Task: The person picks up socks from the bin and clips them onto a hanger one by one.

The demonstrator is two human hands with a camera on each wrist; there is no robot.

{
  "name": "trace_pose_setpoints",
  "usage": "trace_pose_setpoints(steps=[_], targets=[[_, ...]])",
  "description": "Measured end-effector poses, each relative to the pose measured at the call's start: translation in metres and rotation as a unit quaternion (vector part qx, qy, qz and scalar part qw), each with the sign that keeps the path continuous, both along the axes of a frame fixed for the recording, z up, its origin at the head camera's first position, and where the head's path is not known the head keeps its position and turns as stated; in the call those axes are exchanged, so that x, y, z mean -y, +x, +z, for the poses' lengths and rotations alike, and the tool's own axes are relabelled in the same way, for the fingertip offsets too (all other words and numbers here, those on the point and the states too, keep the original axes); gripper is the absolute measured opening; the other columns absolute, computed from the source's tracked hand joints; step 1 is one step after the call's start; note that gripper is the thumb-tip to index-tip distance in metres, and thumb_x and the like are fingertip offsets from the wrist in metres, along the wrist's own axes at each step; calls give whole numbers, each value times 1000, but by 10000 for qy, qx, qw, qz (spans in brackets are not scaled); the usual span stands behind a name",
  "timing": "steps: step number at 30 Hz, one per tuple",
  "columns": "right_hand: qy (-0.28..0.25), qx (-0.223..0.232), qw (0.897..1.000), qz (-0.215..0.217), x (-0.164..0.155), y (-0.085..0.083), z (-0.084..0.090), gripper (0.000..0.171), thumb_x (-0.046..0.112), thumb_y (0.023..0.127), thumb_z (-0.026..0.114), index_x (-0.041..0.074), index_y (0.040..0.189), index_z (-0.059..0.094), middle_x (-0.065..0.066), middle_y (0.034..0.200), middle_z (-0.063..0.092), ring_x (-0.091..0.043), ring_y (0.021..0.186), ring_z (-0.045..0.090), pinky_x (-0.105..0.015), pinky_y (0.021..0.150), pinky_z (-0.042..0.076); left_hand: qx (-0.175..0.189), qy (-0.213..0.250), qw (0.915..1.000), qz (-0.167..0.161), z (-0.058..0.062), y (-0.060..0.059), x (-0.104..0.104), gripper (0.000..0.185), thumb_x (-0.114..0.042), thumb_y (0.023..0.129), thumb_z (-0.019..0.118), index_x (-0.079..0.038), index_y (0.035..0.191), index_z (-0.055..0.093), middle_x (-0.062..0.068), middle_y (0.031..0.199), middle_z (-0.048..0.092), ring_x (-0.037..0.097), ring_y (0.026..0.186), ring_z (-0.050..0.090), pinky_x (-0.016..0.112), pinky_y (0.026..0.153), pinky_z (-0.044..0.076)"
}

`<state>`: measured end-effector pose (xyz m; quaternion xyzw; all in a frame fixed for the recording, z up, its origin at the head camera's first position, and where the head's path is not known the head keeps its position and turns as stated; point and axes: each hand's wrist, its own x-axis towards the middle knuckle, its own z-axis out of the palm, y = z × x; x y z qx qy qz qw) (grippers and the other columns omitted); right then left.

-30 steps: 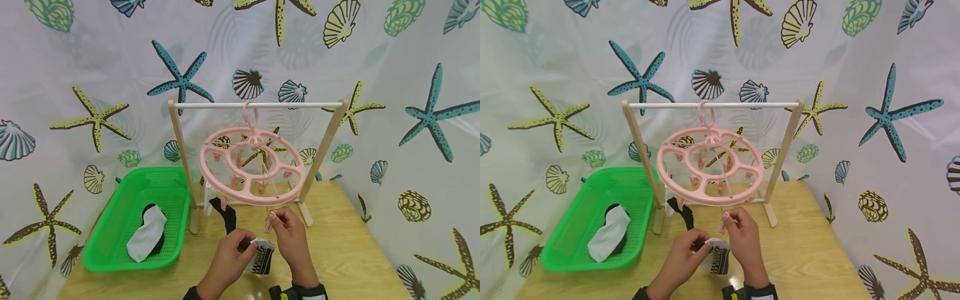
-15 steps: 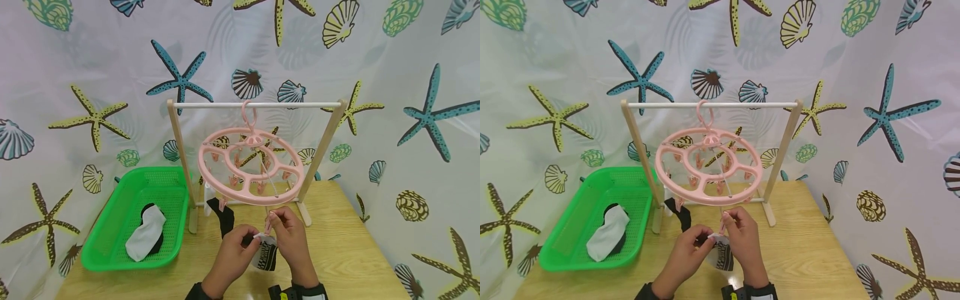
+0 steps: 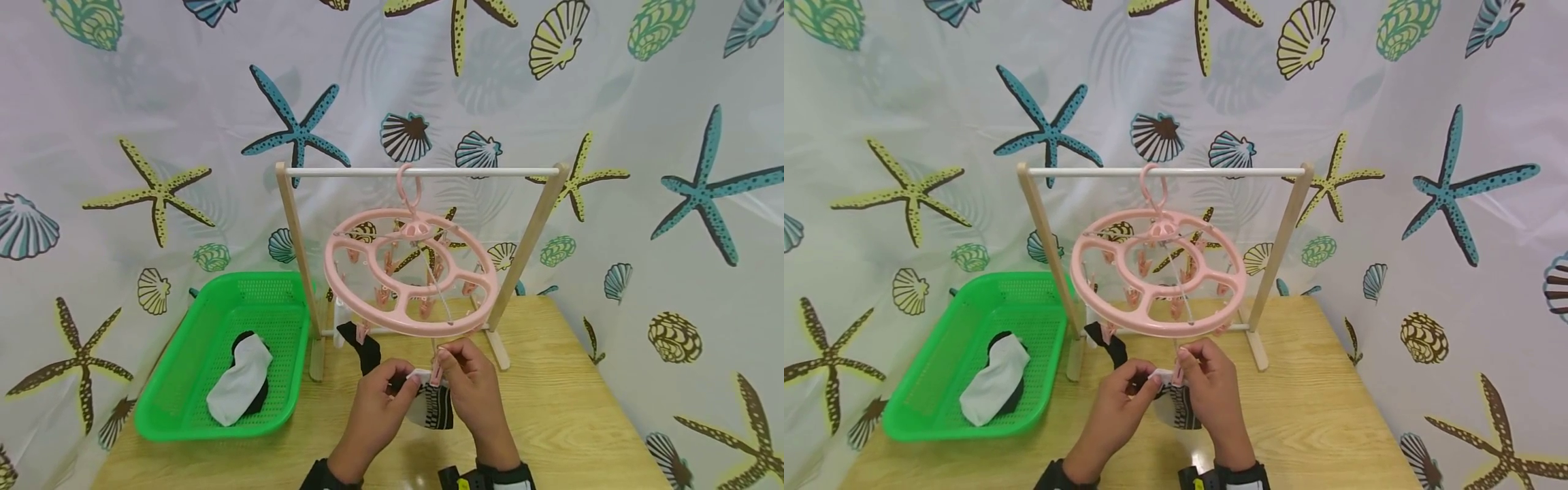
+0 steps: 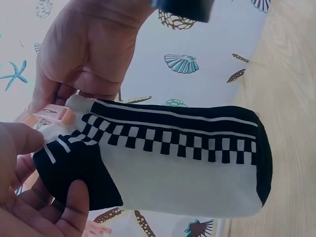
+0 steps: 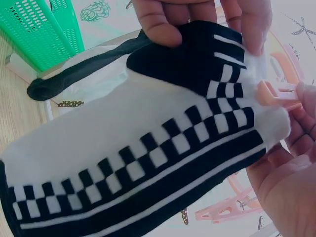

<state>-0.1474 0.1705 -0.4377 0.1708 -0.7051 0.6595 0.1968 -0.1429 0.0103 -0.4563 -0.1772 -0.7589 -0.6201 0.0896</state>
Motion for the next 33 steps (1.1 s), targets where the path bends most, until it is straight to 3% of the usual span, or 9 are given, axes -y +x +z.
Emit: trace_pose_setpoints(steps=[5,12,15,17,19,22,27,31,33], targets=[[255,452,9985,-153,1,1,0,8,-1,98,57,-1,103,63,-12,84,62,-16,70,61,-31,63,53,14,49,10000,66,3,-1,1,4,-2,92,67,-6,94,67,1,83,66,10,68,58,25,59,49],[327,851,9956,-211,2,0,-2,15,5,98,60,0,112,64,-13,94,63,-15,78,62,-31,68,55,-128,228,9996,47,0,-2,6,3,-13,94,69,-15,97,68,-4,89,68,12,74,63,28,63,53],[347,824,9957,-241,2,0,-3,16,5,98,61,0,112,65,-13,94,63,-16,78,62,-31,68,55,-302,-116,9993,170,0,-2,9,7,-19,95,69,-16,101,68,-4,95,67,13,84,64,29,68,54],[352,819,9957,-262,3,1,-3,17,5,98,61,0,113,65,-12,95,63,-16,79,62,-31,68,54,-609,-517,9960,387,1,-2,12,10,-20,95,69,-16,103,67,-3,98,66,14,89,63,29,69,53],[328,812,9958,-280,3,1,-3,17,4,97,62,0,113,66,-11,96,63,-16,80,62,-30,68,54,-1097,-964,9869,682,4,-2,15,12,-19,92,72,-15,103,67,-2,98,64,12,86,60,28,67,50],[303,758,9963,-277,3,1,-4,19,1,96,63,-1,114,66,-10,96,64,-15,79,62,-30,68,54,-2037,-1310,9641,1088,13,-3,20,14,-15,88,75,-13,100,67,0,96,63,12,82,56,30,66,47],[278,528,9980,-196,4,0,-4,23,-3,94,63,-5,117,65,-11,94,63,-14,75,61,-29,65,54,-3340,-1328,9240,1306,37,-9,25,11,-17,91,70,-9,98,68,6,103,59,25,97,54,44,87,44],[328,525,9980,-149,5,0,-4,26,-2,94,64,-5,120,65,-12,95,63,-14,75,61,-29,65,54,-3843,-1763,8940,1482,54,-17,24,17,-21,91,68,-10,103,73,8,114,61,32,107,52,49,91,40],[356,567,9977,-95,5,0,-4,26,-1,94,64,-4,120,65,-13,96,63,-15,78,62,-28,67,54,-3865,-2067,8852,1557,60,-20,23,20,-20,88,72,-12,107,74,8,117,62,32,109,52,50,92,41]])
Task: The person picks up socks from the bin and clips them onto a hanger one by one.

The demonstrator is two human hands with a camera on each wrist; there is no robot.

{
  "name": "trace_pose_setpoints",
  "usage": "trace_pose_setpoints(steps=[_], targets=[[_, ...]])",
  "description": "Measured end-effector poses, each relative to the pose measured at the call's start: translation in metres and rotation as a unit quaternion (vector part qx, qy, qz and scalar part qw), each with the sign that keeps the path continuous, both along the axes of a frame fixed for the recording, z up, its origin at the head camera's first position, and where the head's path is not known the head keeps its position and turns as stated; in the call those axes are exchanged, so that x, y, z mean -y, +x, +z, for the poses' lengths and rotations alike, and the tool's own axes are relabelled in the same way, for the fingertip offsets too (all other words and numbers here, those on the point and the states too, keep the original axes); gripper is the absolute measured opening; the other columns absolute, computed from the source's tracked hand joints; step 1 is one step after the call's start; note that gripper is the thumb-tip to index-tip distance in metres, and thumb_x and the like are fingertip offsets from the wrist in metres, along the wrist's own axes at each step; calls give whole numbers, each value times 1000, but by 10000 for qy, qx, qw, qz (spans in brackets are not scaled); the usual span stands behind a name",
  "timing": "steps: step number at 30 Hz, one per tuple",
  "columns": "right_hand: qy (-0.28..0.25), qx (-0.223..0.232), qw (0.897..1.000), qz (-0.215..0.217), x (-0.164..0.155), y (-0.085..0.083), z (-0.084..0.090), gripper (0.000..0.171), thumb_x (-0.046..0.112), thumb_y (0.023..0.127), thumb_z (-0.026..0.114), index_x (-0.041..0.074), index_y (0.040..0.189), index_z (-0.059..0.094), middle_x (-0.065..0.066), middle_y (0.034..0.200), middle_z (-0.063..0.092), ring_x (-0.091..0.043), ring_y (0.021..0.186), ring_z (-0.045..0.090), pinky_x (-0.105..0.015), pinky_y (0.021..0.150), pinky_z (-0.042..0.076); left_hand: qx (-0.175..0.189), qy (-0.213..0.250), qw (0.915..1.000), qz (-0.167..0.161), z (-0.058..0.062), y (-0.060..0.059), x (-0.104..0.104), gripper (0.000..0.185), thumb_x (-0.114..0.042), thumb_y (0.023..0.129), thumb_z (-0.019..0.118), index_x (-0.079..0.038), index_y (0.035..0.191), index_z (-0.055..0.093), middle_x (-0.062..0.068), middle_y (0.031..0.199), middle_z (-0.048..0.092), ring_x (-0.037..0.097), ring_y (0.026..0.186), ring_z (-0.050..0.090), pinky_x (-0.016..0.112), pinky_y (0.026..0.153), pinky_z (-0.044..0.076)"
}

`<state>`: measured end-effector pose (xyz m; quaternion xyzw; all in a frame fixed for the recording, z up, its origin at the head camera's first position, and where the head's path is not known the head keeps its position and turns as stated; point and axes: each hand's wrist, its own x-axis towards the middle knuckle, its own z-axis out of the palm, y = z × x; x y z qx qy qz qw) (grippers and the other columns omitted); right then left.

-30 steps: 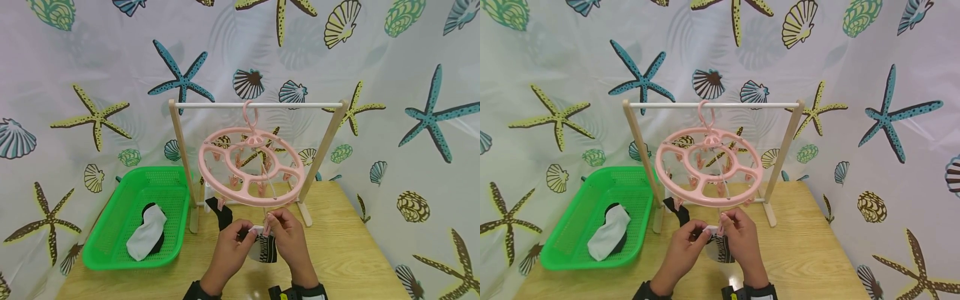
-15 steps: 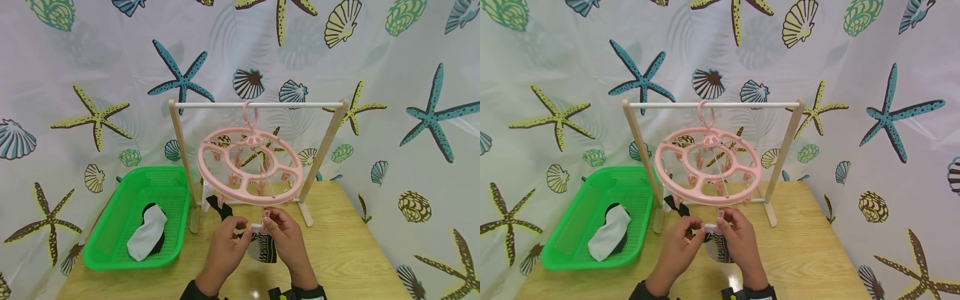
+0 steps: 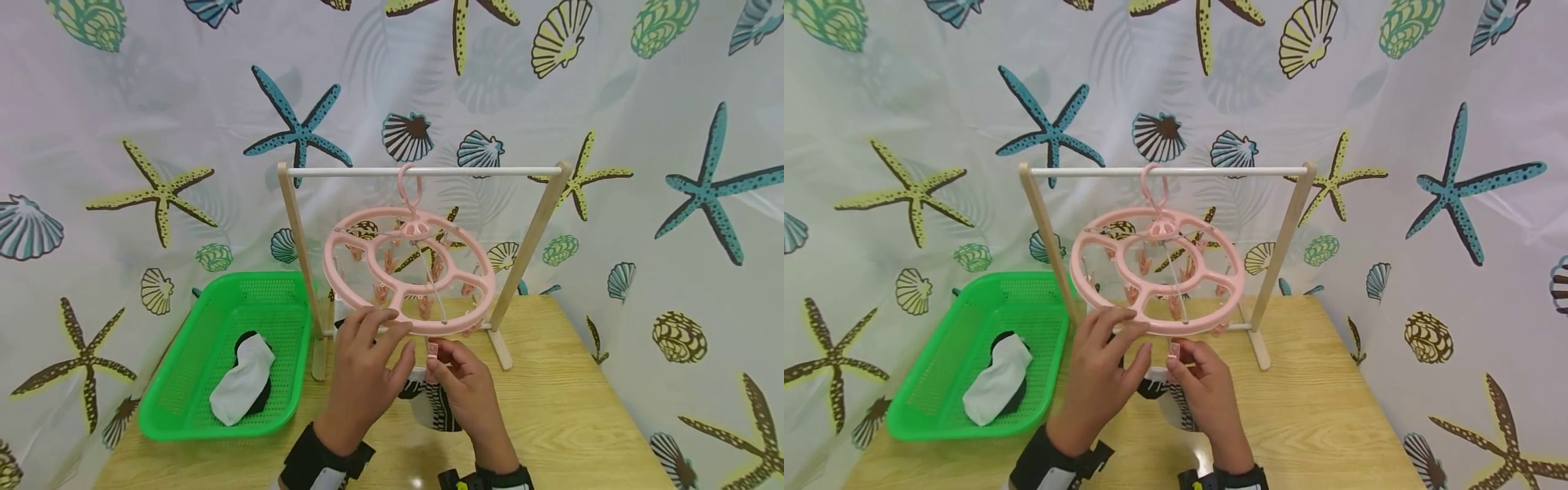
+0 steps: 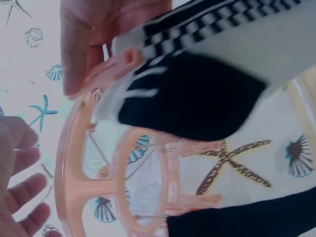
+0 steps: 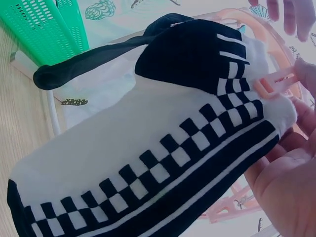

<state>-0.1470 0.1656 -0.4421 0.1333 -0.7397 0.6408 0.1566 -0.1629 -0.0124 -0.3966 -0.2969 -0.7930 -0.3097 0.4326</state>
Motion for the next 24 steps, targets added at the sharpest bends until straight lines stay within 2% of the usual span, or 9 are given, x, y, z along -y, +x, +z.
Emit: trace_pose_setpoints(steps=[3,8,16,24], targets=[[51,33,9999,99,0,0,0,28,0,94,64,-3,122,65,-15,100,63,-15,83,63,-28,70,55,154,-302,9991,266,7,-4,-2,24,-22,86,77,-12,108,75,8,119,64,32,111,52,52,93,41],[60,22,9999,139,2,1,1,28,1,94,65,-1,122,65,-15,100,63,-15,82,63,-31,70,57,504,-445,9965,503,12,-8,-3,23,-26,87,78,-13,106,77,8,117,66,31,109,53,51,91,43],[130,105,9999,18,3,0,0,29,3,94,66,0,123,66,-10,96,64,-17,75,63,-31,67,56,692,-454,9952,531,9,-12,1,17,-26,85,80,-14,96,77,7,108,67,29,103,54,47,87,45],[170,308,9993,-111,4,-1,1,29,8,95,67,1,123,66,-12,99,66,-16,81,63,-30,71,55,819,-766,9914,675,10,-13,4,27,-33,83,82,-12,97,74,8,108,64,30,104,54,46,88,46]])
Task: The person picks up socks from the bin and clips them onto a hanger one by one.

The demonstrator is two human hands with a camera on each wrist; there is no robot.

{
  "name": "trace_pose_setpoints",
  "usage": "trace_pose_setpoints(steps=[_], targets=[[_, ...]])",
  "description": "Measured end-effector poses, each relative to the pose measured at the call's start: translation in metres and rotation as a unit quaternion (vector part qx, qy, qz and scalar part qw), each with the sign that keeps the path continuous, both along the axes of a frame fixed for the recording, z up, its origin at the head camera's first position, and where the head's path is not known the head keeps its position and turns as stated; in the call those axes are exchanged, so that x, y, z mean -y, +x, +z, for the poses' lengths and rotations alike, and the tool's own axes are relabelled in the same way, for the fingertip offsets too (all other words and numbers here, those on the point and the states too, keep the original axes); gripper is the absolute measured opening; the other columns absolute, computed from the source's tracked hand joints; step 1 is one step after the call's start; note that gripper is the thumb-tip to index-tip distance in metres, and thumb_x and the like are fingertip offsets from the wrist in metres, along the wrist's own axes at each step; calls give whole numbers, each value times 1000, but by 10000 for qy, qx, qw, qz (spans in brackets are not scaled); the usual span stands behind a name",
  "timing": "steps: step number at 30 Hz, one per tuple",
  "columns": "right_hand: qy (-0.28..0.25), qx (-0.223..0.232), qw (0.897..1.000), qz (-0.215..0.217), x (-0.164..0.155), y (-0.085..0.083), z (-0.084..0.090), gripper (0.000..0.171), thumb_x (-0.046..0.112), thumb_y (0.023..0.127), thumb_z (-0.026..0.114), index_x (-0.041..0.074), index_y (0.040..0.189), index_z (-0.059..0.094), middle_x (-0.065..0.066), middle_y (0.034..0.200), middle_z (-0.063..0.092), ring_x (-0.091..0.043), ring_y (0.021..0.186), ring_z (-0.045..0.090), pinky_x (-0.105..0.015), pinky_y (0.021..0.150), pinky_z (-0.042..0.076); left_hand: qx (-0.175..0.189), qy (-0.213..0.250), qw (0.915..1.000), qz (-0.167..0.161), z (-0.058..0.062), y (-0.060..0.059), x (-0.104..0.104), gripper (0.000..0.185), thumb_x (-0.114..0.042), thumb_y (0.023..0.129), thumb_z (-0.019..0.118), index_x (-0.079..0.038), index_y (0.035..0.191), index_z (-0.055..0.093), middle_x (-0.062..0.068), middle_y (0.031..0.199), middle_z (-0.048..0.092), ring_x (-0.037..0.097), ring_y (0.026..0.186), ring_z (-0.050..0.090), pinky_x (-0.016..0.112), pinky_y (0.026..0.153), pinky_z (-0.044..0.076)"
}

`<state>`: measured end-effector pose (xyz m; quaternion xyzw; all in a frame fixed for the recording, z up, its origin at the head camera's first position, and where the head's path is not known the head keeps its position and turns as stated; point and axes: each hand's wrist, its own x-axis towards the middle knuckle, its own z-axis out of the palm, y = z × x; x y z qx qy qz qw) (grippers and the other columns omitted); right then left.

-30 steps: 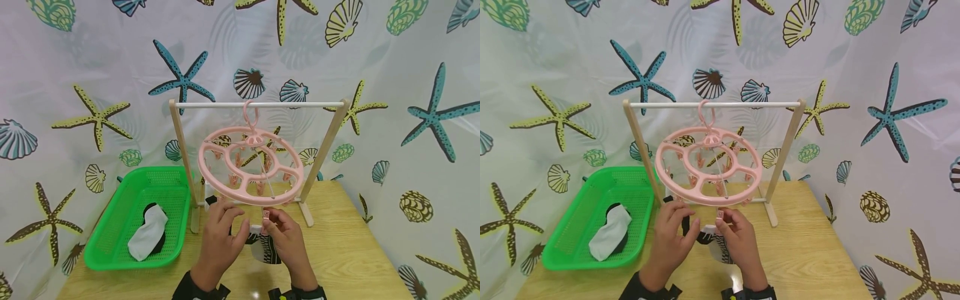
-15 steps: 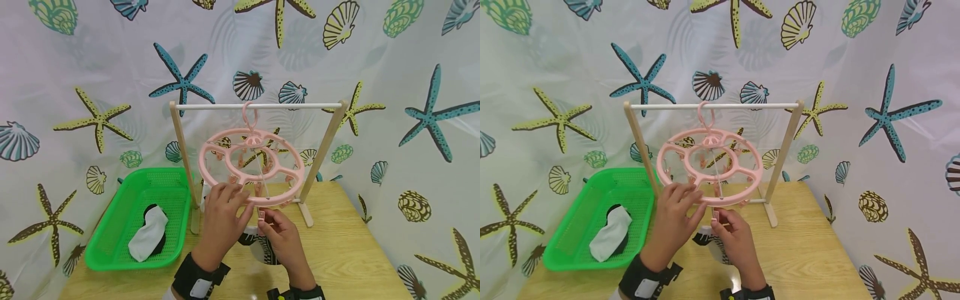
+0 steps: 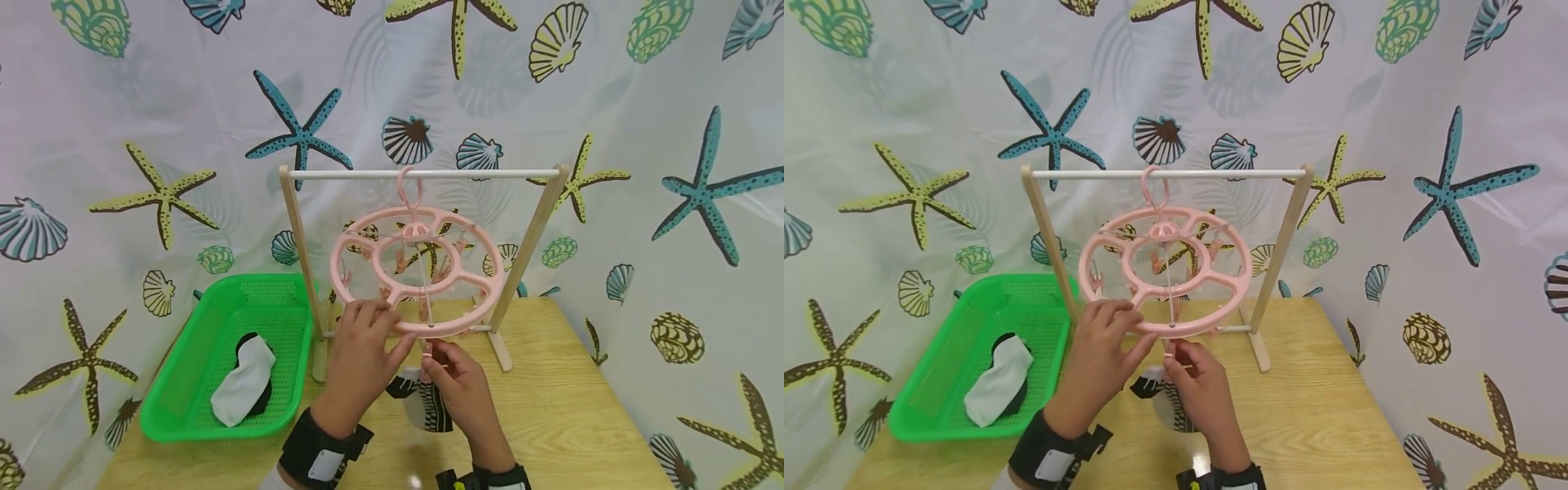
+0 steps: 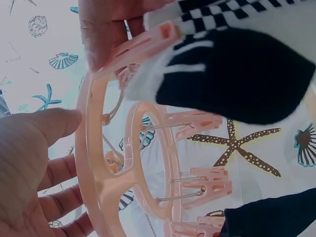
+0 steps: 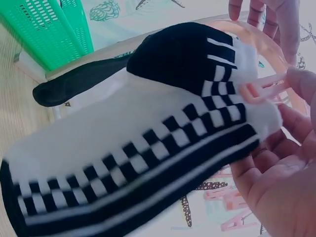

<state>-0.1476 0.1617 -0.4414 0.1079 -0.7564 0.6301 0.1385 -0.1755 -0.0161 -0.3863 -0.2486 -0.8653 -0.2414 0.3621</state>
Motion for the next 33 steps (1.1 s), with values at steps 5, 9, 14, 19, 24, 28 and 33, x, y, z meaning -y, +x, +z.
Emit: trace_pose_setpoints(steps=[5,9,14,19,24,28,33], targets=[[111,208,9996,-143,-2,-1,-3,30,15,96,67,4,124,67,-11,110,69,-19,96,65,-30,80,54,-24,-112,9999,36,1,-2,2,29,-34,80,85,-11,95,74,8,106,65,30,102,55,45,87,48],[210,247,9988,-370,-7,-2,-6,31,15,96,67,5,125,67,-10,113,69,-22,105,64,-30,84,52,-21,-262,9996,108,3,-4,4,31,-35,78,86,-11,94,74,8,104,65,30,101,56,44,86,49],[19,408,9976,-554,-14,-1,-8,25,13,96,66,3,119,68,-10,110,69,-19,101,65,-28,84,53,120,-468,9988,102,7,-5,8,30,-35,79,85,-11,94,74,7,103,66,30,100,56,43,88,48],[-366,498,9955,-713,-20,1,-6,20,7,98,62,-2,115,67,-11,105,68,-17,95,66,-25,84,52,232,-564,9981,35,11,-6,12,28,-35,80,84,-13,93,74,5,101,65,30,98,55,43,86,49],[-1043,570,9873,-1057,-28,0,0,22,11,101,57,-7,112,65,-6,99,68,-18,91,66,-28,79,53,308,-631,9975,-50,15,-8,15,29,-34,79,86,-12,92,74,6,100,66,30,97,55,42,87,48],[-1296,534,9809,-1346,-34,-2,3,24,13,104,53,-7,114,61,-8,102,65,-20,95,62,-27,81,52,341,-736,9966,-119,16,-11,20,26,-30,78,86,-11,87,72,5,98,64,30,96,54,42,85,48],[-1286,606,9827,-1184,-38,-9,1,29,11,105,50,-3,130,53,-12,125,56,-20,117,52,-34,98,43,349,-906,9950,-217,15,-18,27,25,-28,76,84,-10,83,67,5,95,60,30,93,53,40,80,49]])
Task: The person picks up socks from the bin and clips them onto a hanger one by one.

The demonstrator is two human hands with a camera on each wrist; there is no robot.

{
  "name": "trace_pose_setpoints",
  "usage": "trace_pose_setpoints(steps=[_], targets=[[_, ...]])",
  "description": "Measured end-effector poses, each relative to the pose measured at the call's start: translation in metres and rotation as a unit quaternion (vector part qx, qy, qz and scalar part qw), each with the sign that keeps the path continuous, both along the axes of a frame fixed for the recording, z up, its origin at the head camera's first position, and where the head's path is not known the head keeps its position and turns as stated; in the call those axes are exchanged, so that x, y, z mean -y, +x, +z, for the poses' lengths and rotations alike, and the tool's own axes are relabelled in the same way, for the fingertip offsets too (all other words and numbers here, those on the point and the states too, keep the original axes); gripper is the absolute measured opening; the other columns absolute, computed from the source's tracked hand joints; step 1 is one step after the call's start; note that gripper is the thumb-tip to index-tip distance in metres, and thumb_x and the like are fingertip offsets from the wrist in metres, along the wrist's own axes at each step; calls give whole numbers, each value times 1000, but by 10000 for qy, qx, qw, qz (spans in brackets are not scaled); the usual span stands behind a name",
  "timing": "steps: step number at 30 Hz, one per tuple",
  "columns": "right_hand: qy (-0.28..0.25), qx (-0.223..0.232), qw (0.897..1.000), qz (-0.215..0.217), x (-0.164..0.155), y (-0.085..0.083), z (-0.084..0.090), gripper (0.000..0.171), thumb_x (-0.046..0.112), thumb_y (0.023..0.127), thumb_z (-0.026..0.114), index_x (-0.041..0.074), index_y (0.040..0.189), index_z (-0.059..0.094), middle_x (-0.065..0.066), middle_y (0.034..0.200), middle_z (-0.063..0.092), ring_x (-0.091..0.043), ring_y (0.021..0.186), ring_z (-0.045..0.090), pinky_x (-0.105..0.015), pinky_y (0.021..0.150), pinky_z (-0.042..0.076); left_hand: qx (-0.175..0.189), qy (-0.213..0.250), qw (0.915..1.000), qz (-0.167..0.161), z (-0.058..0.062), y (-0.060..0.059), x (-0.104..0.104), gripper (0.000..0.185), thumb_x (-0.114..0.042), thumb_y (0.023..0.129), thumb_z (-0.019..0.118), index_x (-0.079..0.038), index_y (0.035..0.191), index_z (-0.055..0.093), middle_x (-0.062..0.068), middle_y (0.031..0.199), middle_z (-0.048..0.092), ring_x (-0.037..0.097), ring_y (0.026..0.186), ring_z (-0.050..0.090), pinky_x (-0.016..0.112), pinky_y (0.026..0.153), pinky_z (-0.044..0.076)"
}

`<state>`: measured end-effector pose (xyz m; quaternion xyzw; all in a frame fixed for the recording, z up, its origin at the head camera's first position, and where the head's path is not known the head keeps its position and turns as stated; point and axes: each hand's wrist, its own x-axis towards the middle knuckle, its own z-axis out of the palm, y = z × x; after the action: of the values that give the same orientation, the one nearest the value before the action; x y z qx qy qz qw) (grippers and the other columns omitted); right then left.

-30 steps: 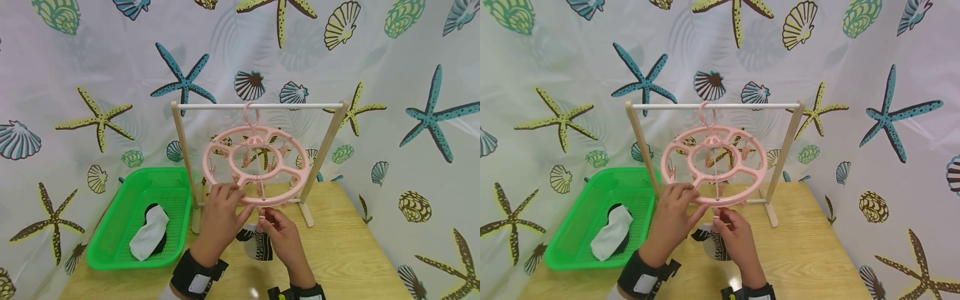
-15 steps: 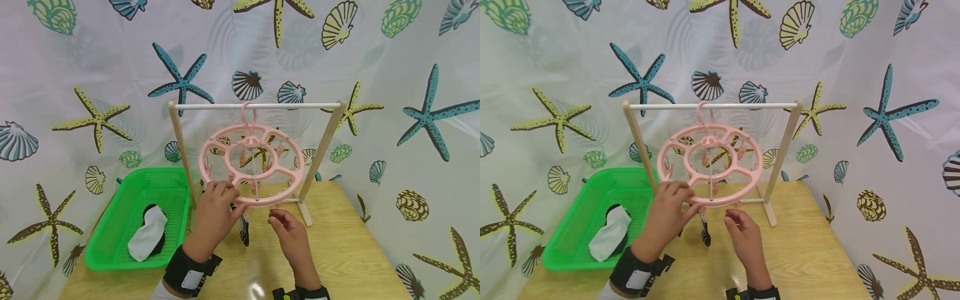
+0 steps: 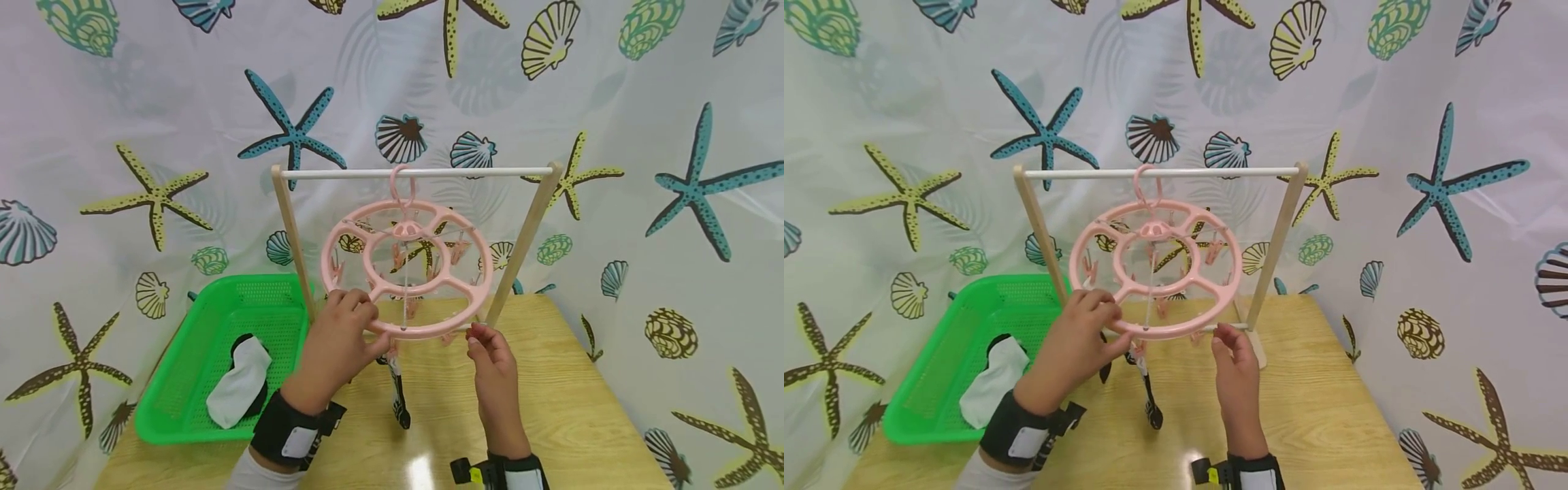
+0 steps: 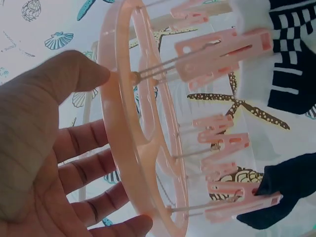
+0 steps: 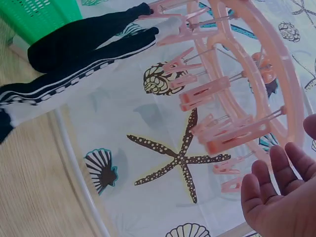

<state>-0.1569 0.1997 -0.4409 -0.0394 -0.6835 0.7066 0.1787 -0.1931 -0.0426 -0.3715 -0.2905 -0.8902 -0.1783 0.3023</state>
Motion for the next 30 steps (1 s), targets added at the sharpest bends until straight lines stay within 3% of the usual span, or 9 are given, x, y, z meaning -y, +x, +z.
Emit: trace_pose_setpoints(steps=[6,14,19,24,30], targets=[[244,-67,9972,697,-2,-12,-5,39,7,103,51,6,142,49,-7,142,47,-22,137,34,-55,110,25,348,-222,9988,-274,4,-6,10,24,-30,77,80,-12,85,66,4,99,59,28,94,51,40,82,48],[283,-109,9887,1468,-2,-18,-1,44,16,105,48,4,147,42,-15,143,48,-25,135,36,-58,111,23,796,-253,9946,-622,15,-9,23,21,-30,81,75,-14,90,66,1,101,58,25,94,48,39,81,46],[405,-196,9867,1564,-1,-17,-1,37,16,104,51,0,138,52,-13,128,56,-22,121,46,-49,105,33,935,-142,9920,-839,20,-10,28,17,-26,81,75,-14,87,65,-1,99,57,24,95,48,39,81,46],[535,-510,9829,1685,-2,-12,-3,26,12,104,51,2,128,56,-5,112,59,-18,102,55,-34,89,49,1005,-44,9897,-1016,24,-10,31,16,-25,81,74,-13,85,64,-3,93,54,23,90,47,38,77,45],[669,-1011,9688,2164,-2,-7,-4,19,2,102,51,-1,120,54,-11,97,51,-19,86,52,-28,73,48,1108,-16,9882,-1056,25,-11,34,15,-23,82,75,-13,84,65,-4,90,54,21,88,49,37,75,45]])
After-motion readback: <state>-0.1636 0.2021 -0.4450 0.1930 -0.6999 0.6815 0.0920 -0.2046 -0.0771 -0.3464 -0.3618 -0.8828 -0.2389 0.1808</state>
